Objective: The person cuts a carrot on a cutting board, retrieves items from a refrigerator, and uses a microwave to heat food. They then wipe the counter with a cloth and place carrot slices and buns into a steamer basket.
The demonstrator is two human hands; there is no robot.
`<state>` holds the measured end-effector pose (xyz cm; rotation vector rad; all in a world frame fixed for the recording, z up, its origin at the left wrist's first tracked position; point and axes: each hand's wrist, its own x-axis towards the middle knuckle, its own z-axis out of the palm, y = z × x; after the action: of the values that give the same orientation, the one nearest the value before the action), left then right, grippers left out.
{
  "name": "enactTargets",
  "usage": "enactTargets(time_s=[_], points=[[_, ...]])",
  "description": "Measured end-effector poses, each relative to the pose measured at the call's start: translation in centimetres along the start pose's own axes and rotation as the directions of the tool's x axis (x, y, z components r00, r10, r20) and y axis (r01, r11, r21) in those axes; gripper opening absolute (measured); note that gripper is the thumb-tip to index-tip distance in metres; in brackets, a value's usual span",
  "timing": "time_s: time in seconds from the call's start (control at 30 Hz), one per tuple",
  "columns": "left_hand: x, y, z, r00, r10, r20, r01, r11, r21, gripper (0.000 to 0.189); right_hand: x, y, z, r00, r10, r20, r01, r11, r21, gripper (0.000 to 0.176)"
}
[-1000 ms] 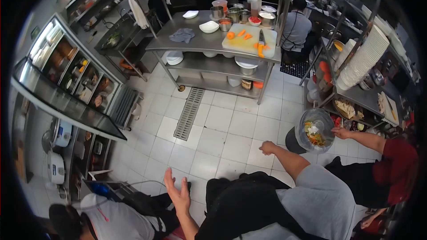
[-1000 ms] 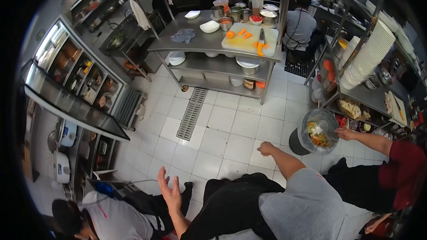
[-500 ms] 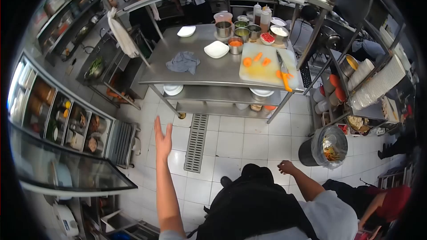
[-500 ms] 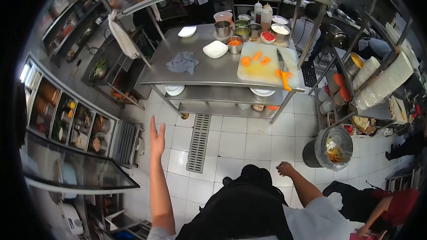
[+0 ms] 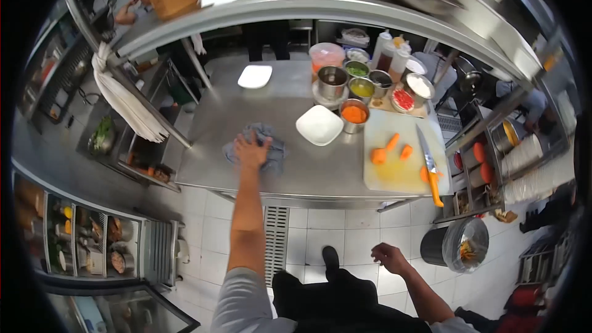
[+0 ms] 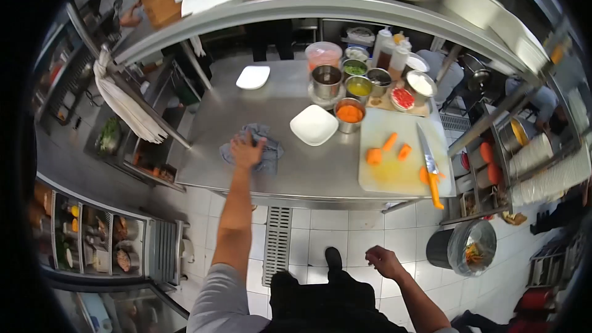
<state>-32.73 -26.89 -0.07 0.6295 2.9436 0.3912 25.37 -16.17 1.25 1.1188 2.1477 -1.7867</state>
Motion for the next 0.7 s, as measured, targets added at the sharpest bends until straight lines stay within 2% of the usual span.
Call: enactTargets(time_s=[0.07,0.1,0.13,0.17,0.23,0.27,0.3,0.33,0.37,0.4,0.43,0.47,0.5,0.53,0.57,0.6,0.63,0.67,0.7], points=[[-3.6,3.8,5.2,0.952,0.203,-0.227,-0.177,0.975,0.134,0.074,1.7,-4.5,0.6,0.952,-0.252,-0.175,0.216,0.956,-0.2,0.019],[-6.2,6.2,6.0,0.932,0.312,-0.187,-0.33,0.941,-0.078,0.072,3.3,-5.6,1.0,0.903,-0.337,-0.267,0.292,0.937,-0.194,0.017],[-9.7,8.8,6.0,0.885,0.427,-0.185,-0.441,0.896,-0.043,0.069,4.9,-7.0,1.6,0.855,-0.381,-0.352,0.285,0.912,-0.294,0.02],[-12.1,10.5,7.4,0.857,0.489,-0.161,-0.508,0.855,-0.105,0.068,6.2,-10.8,2.7,0.786,-0.469,-0.403,0.358,0.877,-0.322,0.024],[-14.6,11.5,6.7,0.786,0.593,-0.175,-0.618,0.752,-0.229,0.063,11.0,-13.5,5.7,0.698,-0.592,-0.403,0.428,0.795,-0.429,0.037],[-14.4,10.8,5.4,0.755,0.632,-0.174,-0.65,0.688,-0.323,0.061,13.6,-14.5,7.5,0.701,-0.612,-0.366,0.393,0.76,-0.518,0.046],[-14.0,8.7,4.5,0.765,0.619,-0.177,-0.639,0.695,-0.329,0.061,16.2,-15.2,9.9,0.684,-0.617,-0.389,0.377,0.756,-0.535,0.049],[-13.3,6.3,3.6,0.774,0.614,-0.153,-0.522,0.482,-0.704,0.058,19.3,-15.6,12.2,0.667,-0.624,-0.406,0.365,0.749,-0.552,0.053],[-12.3,3.9,2.3,0.776,0.615,-0.144,-0.309,0.17,-0.936,0.056,22.8,-14.3,13.7,0.624,-0.689,-0.369,0.237,0.617,-0.751,0.055],[-12.4,-0.5,-0.8,0.805,0.576,-0.142,-0.309,0.204,-0.929,0.053,24.9,-16.0,15.1,0.624,-0.701,-0.344,0.253,0.598,-0.761,0.055],[-13.4,-6.8,-3.6,0.832,0.539,-0.133,-0.303,0.239,-0.923,0.05,27.0,-18.1,17.2,0.641,-0.696,-0.323,0.198,0.557,-0.807,0.055],[-15.7,-13.3,-3.5,0.909,0.415,-0.032,-0.141,0.233,-0.962,0.048,28.7,-20.2,20.0,0.662,-0.682,-0.311,0.14,0.52,-0.842,0.055],[-19.4,-21.2,1.1,0.964,0.248,0.101,0.043,0.231,-0.972,0.044,30.8,-22.8,22.8,0.676,-0.709,-0.199,0.241,0.468,-0.85,0.054],[-23.9,-26.4,-1.2,0.942,-0.099,0.322,0.337,0.273,-0.901,0.039,33.3,-26.3,25.2,0.677,-0.731,-0.09,0.332,0.412,-0.848,0.054],[-31.0,-35.2,4.7,0.874,-0.382,0.3,0.388,0.179,-0.904,0.037,36.0,-30.1,27.7,0.674,-0.739,0.008,0.411,0.366,-0.835,0.055],[-38.3,-42.8,5.5,0.838,-0.479,0.259,0.486,0.441,-0.755,0.037,39.1,-33.6,30.0,0.64,-0.764,0.082,0.474,0.309,-0.824,0.051],[-44.9,-48.1,4.7,0.678,-0.669,0.305,0.667,0.384,-0.639,0.038,42.6,-36.8,32.4,0.621,-0.776,0.115,0.477,0.257,-0.84,0.048],[-50.6,-51.7,2.7,0.453,-0.824,0.341,0.785,0.187,-0.591,0.039,46.4,-40.2,35.1,0.624,-0.776,0.094,0.467,0.274,-0.841,0.048],[-55.5,-53.8,0.2,0.236,-0.908,0.345,0.814,-0.009,-0.581,0.04,48.9,-42.4,37.3,0.619,-0.782,0.075,0.461,0.284,-0.84,0.048]])
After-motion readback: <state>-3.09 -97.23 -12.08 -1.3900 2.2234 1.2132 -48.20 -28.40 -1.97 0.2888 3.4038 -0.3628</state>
